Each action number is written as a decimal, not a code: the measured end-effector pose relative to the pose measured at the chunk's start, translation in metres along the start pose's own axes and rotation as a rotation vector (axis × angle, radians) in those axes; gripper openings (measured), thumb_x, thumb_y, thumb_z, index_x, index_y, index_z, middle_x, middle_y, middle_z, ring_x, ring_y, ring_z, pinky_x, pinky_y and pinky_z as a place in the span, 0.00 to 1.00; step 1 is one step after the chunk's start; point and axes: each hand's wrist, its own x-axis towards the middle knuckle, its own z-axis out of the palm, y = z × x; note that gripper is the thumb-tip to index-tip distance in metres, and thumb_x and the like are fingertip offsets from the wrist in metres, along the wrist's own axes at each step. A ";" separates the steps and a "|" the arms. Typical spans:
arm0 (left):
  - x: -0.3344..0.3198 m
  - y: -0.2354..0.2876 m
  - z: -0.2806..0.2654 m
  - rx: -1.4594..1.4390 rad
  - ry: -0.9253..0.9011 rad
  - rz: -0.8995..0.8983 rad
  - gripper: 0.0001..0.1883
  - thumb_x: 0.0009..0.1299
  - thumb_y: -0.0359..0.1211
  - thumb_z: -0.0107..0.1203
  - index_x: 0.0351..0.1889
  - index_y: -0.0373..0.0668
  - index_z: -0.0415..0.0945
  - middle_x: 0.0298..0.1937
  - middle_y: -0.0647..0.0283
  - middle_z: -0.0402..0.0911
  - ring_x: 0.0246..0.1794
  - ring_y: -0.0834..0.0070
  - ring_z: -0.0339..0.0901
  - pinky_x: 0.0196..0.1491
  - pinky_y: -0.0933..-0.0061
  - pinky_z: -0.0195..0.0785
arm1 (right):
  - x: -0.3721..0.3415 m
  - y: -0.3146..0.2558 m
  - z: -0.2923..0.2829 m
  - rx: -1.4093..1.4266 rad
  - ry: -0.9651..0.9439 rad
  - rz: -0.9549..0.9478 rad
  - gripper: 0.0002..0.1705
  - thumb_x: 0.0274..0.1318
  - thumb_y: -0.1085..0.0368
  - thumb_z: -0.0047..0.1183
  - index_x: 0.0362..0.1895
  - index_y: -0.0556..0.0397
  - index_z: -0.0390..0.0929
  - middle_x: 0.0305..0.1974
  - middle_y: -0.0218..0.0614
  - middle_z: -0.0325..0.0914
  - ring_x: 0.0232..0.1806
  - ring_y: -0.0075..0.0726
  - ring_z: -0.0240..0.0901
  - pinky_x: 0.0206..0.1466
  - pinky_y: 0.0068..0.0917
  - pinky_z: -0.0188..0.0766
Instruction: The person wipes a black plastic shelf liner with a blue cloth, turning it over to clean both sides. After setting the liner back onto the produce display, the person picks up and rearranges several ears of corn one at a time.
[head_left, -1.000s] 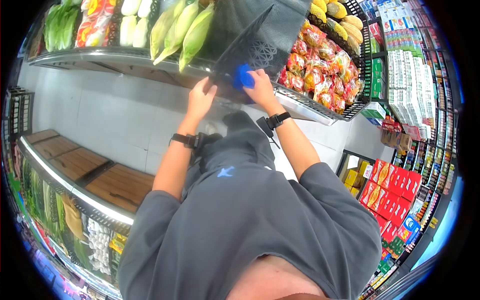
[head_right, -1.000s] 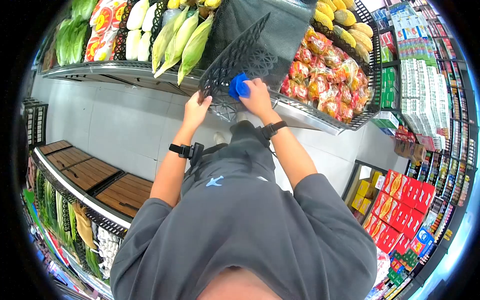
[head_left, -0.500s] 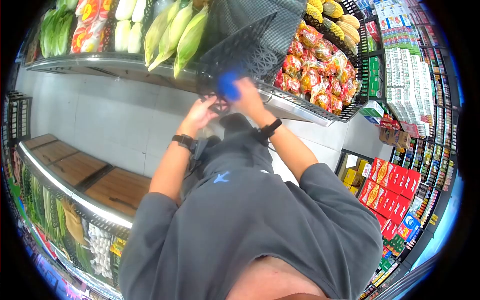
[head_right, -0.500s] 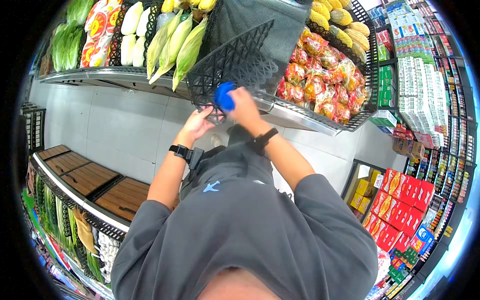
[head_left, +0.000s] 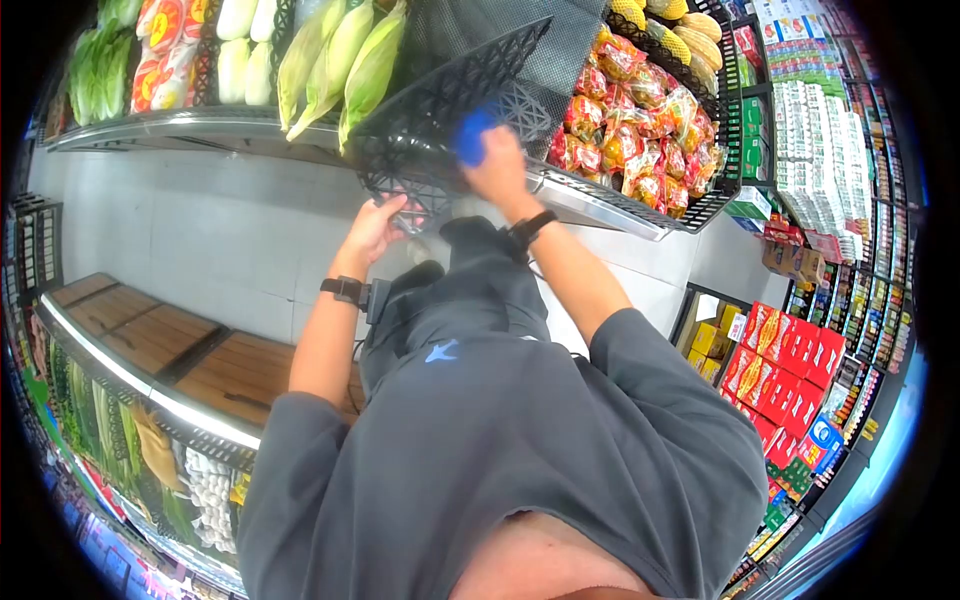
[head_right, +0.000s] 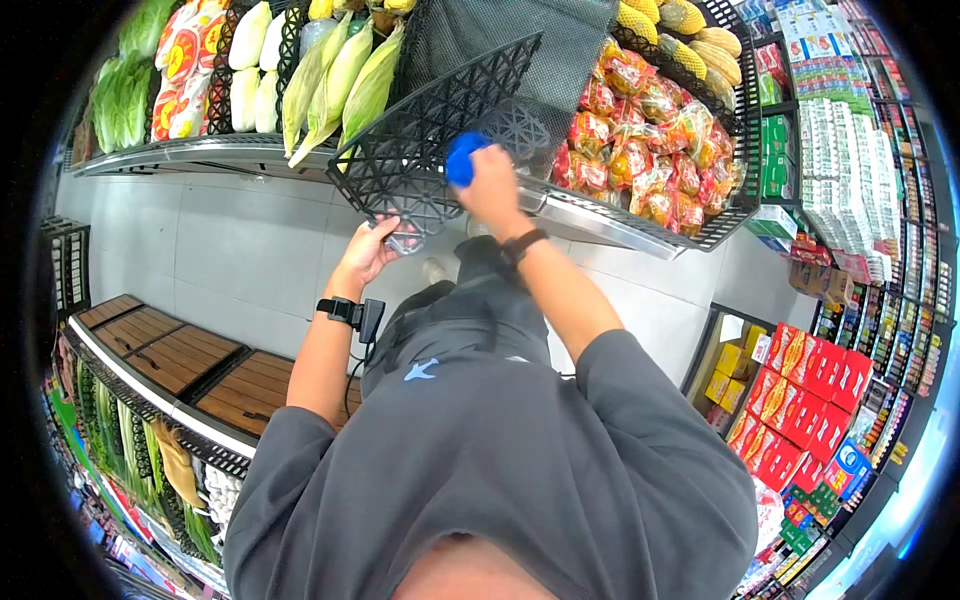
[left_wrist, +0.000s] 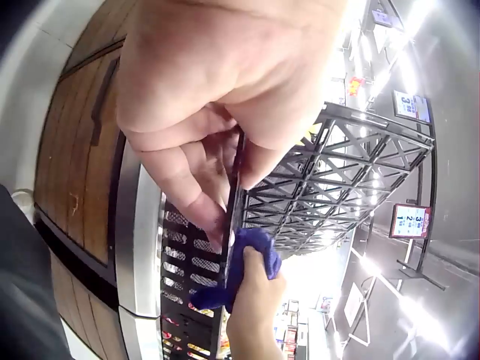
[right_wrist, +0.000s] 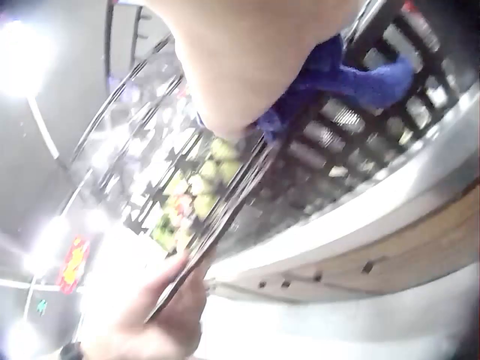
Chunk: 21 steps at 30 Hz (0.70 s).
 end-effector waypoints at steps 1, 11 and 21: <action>0.002 -0.001 -0.004 0.000 -0.016 -0.005 0.10 0.76 0.33 0.56 0.52 0.41 0.73 0.47 0.56 0.84 0.45 0.63 0.85 0.49 0.59 0.83 | -0.011 -0.016 0.006 0.094 0.003 -0.115 0.21 0.34 0.61 0.71 0.35 0.53 0.77 0.39 0.45 0.74 0.45 0.56 0.71 0.51 0.46 0.72; -0.027 -0.001 -0.030 0.081 -0.032 -0.045 0.16 0.76 0.32 0.54 0.58 0.37 0.67 0.47 0.50 0.83 0.48 0.60 0.84 0.50 0.58 0.82 | 0.011 0.065 -0.034 -0.147 -0.079 -0.002 0.12 0.47 0.70 0.59 0.38 0.50 0.74 0.40 0.45 0.71 0.44 0.57 0.74 0.45 0.47 0.76; -0.014 -0.013 -0.042 0.092 -0.002 -0.006 0.11 0.74 0.34 0.58 0.50 0.42 0.74 0.40 0.60 0.83 0.36 0.70 0.82 0.39 0.67 0.78 | -0.044 -0.055 -0.019 0.029 -0.291 -0.308 0.17 0.43 0.67 0.61 0.40 0.46 0.75 0.39 0.41 0.72 0.43 0.50 0.75 0.43 0.44 0.77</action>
